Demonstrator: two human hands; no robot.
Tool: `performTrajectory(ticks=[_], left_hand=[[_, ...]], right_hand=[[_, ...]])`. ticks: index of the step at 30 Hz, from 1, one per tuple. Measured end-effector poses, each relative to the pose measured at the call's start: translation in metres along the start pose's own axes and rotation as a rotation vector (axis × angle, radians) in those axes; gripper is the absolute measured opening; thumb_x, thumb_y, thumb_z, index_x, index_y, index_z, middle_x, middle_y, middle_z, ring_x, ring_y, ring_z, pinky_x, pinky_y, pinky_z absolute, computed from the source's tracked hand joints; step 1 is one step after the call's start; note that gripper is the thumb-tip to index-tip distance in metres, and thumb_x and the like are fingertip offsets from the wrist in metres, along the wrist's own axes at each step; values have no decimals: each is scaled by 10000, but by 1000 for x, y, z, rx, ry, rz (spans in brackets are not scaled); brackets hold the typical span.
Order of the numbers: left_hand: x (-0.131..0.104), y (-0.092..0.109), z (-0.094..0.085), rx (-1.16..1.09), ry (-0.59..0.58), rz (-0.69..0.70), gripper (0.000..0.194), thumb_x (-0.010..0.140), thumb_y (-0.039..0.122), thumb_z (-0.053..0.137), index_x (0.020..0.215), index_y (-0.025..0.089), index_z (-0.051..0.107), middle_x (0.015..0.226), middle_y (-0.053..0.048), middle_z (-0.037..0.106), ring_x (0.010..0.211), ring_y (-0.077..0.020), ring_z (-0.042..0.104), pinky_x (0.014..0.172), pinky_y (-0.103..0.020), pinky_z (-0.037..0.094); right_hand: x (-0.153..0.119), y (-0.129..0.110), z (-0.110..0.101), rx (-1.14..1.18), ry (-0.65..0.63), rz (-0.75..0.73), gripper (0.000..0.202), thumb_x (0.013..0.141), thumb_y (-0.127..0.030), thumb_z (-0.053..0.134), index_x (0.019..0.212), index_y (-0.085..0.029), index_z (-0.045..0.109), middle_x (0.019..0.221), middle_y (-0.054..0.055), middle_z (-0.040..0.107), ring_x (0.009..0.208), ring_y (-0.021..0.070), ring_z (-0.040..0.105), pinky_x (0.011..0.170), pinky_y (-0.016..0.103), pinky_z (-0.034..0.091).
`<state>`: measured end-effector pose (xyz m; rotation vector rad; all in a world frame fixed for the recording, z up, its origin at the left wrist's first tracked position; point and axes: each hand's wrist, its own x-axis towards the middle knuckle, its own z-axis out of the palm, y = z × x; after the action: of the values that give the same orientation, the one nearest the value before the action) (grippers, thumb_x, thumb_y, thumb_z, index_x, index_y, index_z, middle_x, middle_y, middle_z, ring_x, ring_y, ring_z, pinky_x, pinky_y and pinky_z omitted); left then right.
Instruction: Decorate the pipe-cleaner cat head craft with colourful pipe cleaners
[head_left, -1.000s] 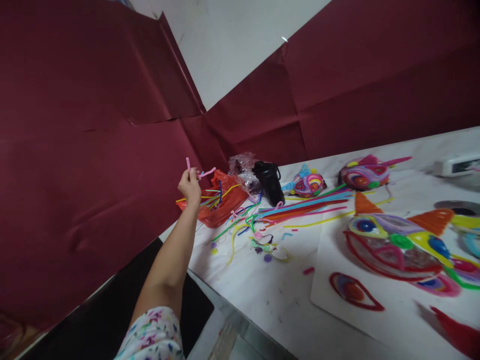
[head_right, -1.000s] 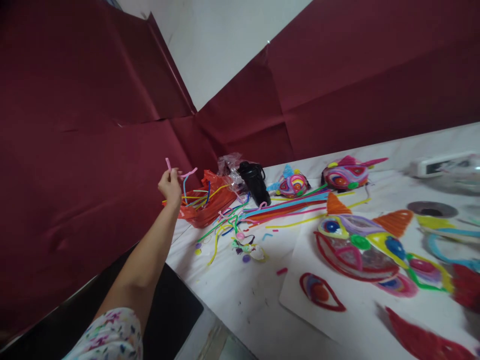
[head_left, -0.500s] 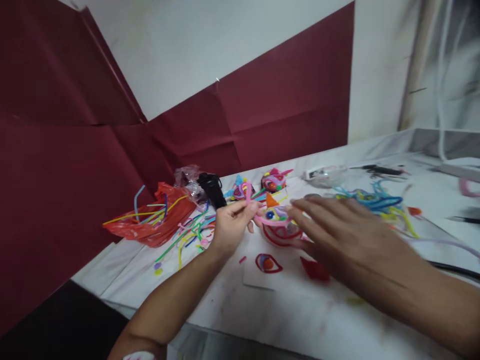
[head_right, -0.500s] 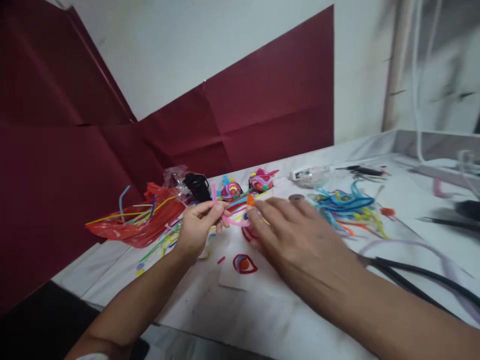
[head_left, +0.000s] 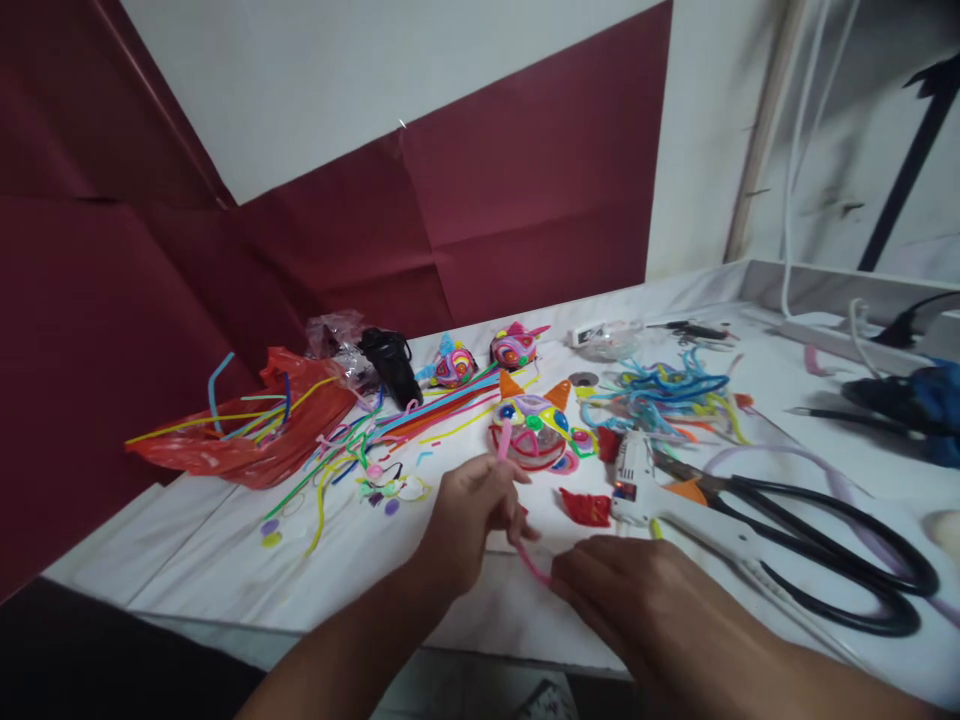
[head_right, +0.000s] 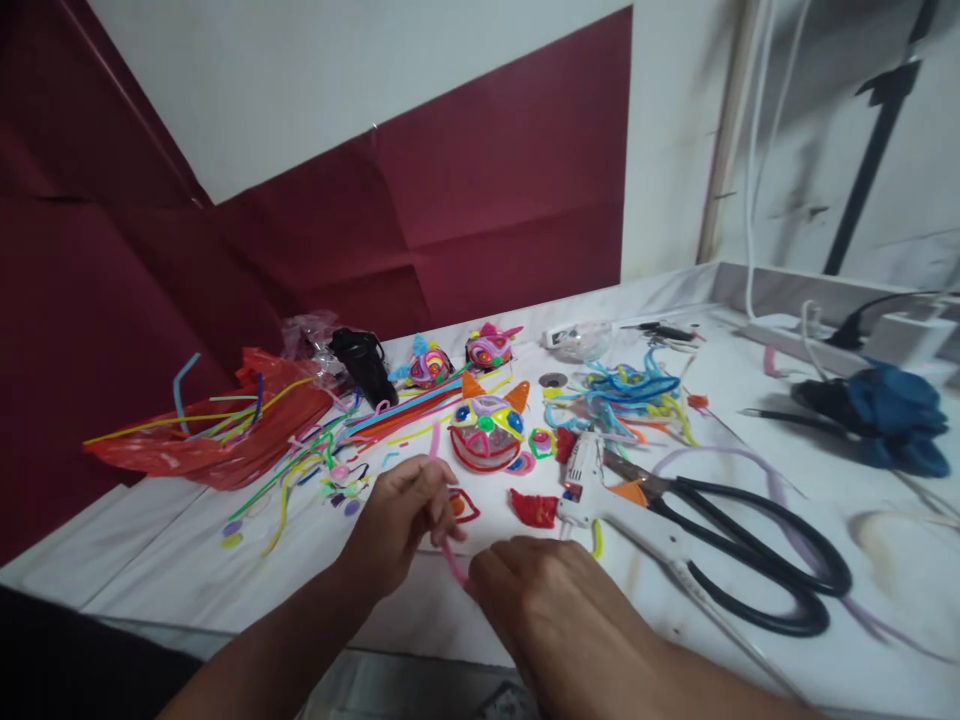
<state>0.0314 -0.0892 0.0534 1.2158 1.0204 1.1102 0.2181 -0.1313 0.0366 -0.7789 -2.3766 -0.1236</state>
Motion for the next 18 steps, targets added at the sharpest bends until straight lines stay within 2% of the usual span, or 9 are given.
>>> performTrajectory(ticks=[2, 3, 4, 5, 8, 10, 12, 15, 18], left_hand=[[-5, 0, 2, 145, -55, -24, 383, 735, 611, 671, 732, 229, 650, 479, 65, 394, 383, -89, 313, 396, -250, 310], [-8, 1, 4, 234, -80, -3, 374, 774, 594, 635, 715, 225, 646, 474, 62, 380, 388, -91, 283, 396, -251, 263], [-10, 2, 5, 321, -111, 36, 369, 811, 568, 601, 689, 222, 638, 471, 54, 374, 403, -98, 281, 411, -259, 251], [-12, 3, 7, 403, -143, 90, 372, 841, 537, 570, 655, 220, 626, 473, 44, 381, 423, -110, 303, 436, -273, 272], [-17, 9, 9, 592, -228, 234, 388, 879, 455, 525, 577, 218, 583, 523, -1, 472, 516, -152, 434, 536, -311, 376], [-19, 11, 6, 635, -273, 209, 374, 892, 444, 510, 606, 218, 594, 551, -8, 501, 522, -152, 459, 523, -303, 385], [-19, 10, 0, 582, -320, 108, 356, 907, 478, 494, 708, 223, 642, 562, 5, 501, 465, -127, 433, 453, -271, 354], [-19, 3, -11, 411, -347, -11, 365, 886, 551, 522, 877, 224, 684, 598, 15, 526, 415, -98, 432, 396, -234, 346], [-23, -4, -14, 324, -356, -62, 360, 844, 557, 593, 899, 214, 689, 583, 24, 522, 406, -95, 457, 388, -219, 384]], right_hand=[[6, 0, -9, -141, 172, -32, 233, 958, -100, 406, 946, -182, 623, 877, 74, 705, 676, 169, 647, 572, 274, 478], [9, 2, -14, -258, 257, -63, 249, 957, -97, 407, 1089, -153, 611, 1013, 128, 707, 784, 209, 660, 650, 318, 503], [13, 3, -19, -365, 314, -102, 296, 946, -79, 404, 1180, -118, 582, 1089, 167, 694, 849, 247, 656, 692, 367, 509], [16, 5, -22, -435, 322, -134, 321, 929, -58, 398, 1195, -90, 576, 1076, 174, 698, 847, 269, 650, 692, 400, 505], [19, 11, -28, -378, 206, -127, 314, 869, 18, 366, 927, -124, 640, 745, 60, 686, 631, 231, 614, 575, 371, 472], [14, 15, -29, -267, 146, -63, 340, 846, 46, 358, 818, -168, 620, 633, 11, 635, 543, 192, 591, 531, 327, 461], [5, 21, -31, -196, 133, -9, 351, 863, 24, 337, 843, -181, 621, 658, 18, 653, 569, 177, 627, 536, 294, 481], [-10, 27, -36, -72, 102, 75, 318, 955, -119, 328, 892, -201, 629, 692, 26, 675, 567, 161, 646, 509, 261, 487], [-17, 25, -40, 175, -27, 198, 321, 1010, -287, 355, 888, -236, 647, 676, -3, 679, 550, 136, 649, 490, 219, 493]])
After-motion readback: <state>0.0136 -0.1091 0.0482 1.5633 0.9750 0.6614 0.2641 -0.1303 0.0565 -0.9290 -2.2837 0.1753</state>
